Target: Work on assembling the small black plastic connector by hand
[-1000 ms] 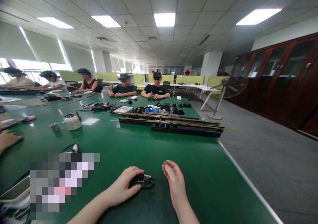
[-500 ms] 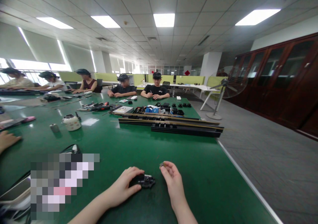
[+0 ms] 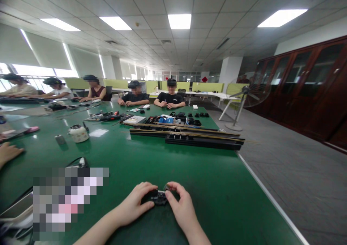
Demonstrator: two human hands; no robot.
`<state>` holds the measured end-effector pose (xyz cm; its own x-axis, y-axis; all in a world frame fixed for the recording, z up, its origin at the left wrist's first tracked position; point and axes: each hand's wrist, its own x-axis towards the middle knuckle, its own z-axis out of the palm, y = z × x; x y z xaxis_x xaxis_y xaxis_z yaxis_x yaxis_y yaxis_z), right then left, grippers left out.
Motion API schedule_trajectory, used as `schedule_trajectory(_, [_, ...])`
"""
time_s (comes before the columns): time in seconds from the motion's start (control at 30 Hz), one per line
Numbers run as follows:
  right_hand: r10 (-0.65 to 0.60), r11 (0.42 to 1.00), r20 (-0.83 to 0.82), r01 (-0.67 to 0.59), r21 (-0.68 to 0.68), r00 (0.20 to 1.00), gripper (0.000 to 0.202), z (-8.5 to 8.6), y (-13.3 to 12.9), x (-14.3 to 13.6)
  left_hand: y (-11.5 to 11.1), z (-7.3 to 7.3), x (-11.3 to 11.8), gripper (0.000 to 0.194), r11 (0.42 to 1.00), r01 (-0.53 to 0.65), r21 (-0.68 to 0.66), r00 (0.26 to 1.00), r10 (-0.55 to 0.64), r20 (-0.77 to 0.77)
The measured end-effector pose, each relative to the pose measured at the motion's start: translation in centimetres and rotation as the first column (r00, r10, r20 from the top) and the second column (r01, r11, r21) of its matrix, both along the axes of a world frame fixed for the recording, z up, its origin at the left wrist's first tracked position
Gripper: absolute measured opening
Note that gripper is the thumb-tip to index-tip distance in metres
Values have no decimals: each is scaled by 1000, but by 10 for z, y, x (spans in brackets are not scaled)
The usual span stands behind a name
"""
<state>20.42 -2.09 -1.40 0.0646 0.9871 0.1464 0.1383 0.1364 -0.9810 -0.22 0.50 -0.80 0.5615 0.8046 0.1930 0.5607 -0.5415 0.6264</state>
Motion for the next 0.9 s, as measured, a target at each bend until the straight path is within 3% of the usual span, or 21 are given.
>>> schedule_trajectory(0.13, [-2, 999, 178, -5, 35, 984, 26, 5, -4, -1, 1, -1, 0, 37, 1000, 9, 18, 1000, -9, 5])
schedule_trajectory(0.37, [94, 989, 370, -130, 73, 924, 18, 14, -9, -5, 1, -2, -1, 37, 1000, 9, 21, 1000, -10, 3])
schedule_trajectory(0.57, [150, 975, 542, -214, 56, 827, 18, 20, -14, -7, 1, -3, 0, 38, 1000, 12, 13, 1000, -12, 12])
schedule_trajectory(0.73, [152, 976, 594, -215, 37, 790, 19, 21, -16, -8, 2, -3, 0, 38, 1000, 7, 16, 1000, -7, 5])
schedule_trajectory(0.9, [150, 981, 577, -192, 13, 803, 23, 22, -16, -9, 1, -4, 0, 39, 1000, 3, 15, 1000, -3, 8])
